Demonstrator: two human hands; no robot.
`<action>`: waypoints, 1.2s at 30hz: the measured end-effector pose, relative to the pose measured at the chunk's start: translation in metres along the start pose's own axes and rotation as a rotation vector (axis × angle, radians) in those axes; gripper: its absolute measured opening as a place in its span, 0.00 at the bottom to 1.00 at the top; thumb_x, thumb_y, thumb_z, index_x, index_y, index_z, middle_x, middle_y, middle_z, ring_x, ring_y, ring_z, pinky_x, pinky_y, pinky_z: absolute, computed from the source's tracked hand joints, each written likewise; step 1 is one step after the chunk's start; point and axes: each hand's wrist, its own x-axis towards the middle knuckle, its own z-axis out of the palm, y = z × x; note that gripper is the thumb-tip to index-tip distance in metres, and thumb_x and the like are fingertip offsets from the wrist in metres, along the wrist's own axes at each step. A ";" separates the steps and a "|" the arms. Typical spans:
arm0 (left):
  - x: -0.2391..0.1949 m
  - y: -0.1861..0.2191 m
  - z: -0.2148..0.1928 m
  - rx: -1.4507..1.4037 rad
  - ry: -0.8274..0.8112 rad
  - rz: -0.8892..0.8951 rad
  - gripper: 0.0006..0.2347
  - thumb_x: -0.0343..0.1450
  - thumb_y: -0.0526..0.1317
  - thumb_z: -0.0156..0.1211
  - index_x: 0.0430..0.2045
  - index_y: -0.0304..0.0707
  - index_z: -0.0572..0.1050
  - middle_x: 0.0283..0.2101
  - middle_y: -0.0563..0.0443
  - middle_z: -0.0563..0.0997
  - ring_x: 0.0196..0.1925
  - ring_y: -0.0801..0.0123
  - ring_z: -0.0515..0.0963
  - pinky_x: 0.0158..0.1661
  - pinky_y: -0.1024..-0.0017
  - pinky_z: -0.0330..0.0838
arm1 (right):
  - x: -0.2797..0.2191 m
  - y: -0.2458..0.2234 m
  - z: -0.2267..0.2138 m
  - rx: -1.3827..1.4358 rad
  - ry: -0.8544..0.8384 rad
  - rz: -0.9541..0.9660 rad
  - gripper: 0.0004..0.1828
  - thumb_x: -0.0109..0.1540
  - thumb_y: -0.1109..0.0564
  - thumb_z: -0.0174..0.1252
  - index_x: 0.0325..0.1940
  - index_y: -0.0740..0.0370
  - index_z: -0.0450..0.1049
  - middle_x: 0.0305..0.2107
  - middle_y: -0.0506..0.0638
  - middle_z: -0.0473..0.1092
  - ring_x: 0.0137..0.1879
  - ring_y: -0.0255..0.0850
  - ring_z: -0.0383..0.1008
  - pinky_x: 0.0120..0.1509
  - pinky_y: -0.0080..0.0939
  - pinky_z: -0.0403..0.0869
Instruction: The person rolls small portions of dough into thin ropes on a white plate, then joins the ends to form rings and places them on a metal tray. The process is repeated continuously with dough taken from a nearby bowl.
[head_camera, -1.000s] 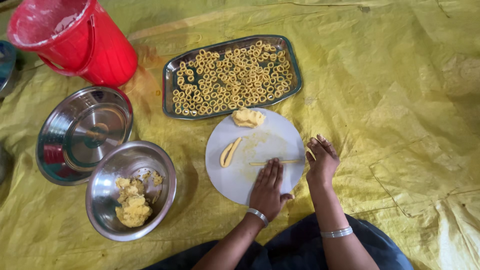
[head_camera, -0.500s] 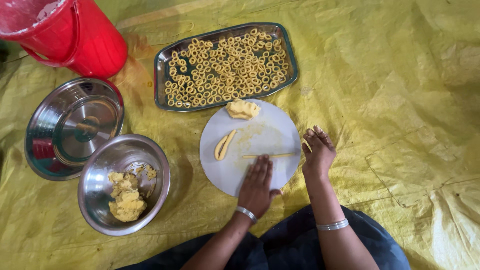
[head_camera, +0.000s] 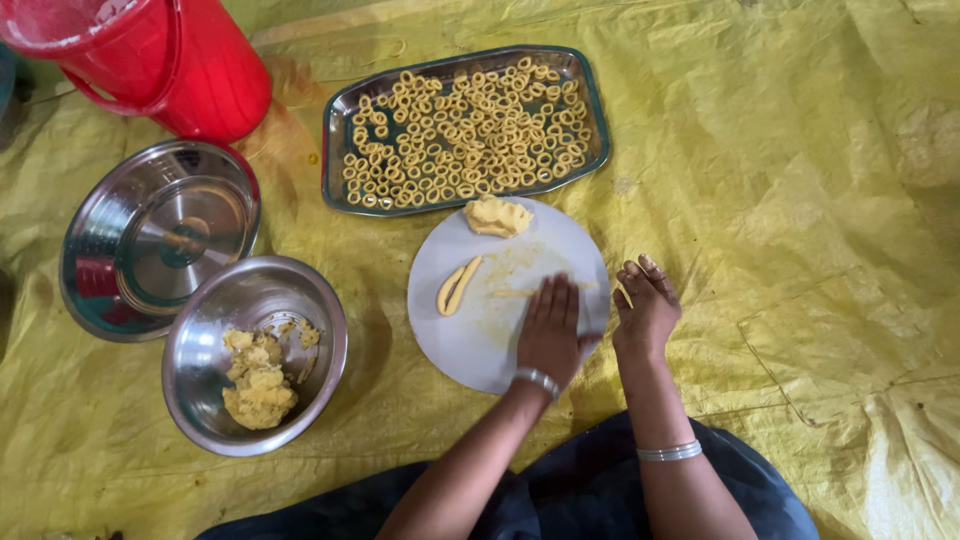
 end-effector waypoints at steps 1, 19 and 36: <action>-0.013 0.006 -0.002 -0.007 -0.022 0.010 0.39 0.68 0.55 0.60 0.68 0.26 0.56 0.76 0.34 0.52 0.78 0.49 0.47 0.72 0.54 0.40 | 0.000 0.000 0.000 0.008 0.004 0.004 0.17 0.63 0.66 0.54 0.56 0.62 0.74 0.43 0.49 0.76 0.48 0.39 0.77 0.49 0.39 0.72; 0.002 0.021 0.011 0.075 -0.043 0.106 0.37 0.70 0.52 0.60 0.71 0.30 0.55 0.77 0.35 0.50 0.80 0.50 0.47 0.74 0.56 0.40 | 0.006 0.000 -0.004 0.039 0.023 0.023 0.19 0.62 0.67 0.53 0.57 0.61 0.74 0.46 0.51 0.77 0.50 0.41 0.77 0.52 0.41 0.72; 0.007 -0.018 -0.015 0.038 -0.168 0.004 0.37 0.75 0.58 0.47 0.70 0.25 0.50 0.77 0.34 0.45 0.79 0.51 0.41 0.73 0.56 0.36 | 0.003 -0.004 -0.003 0.033 -0.005 0.006 0.17 0.63 0.66 0.54 0.56 0.61 0.73 0.42 0.49 0.76 0.47 0.39 0.76 0.47 0.40 0.71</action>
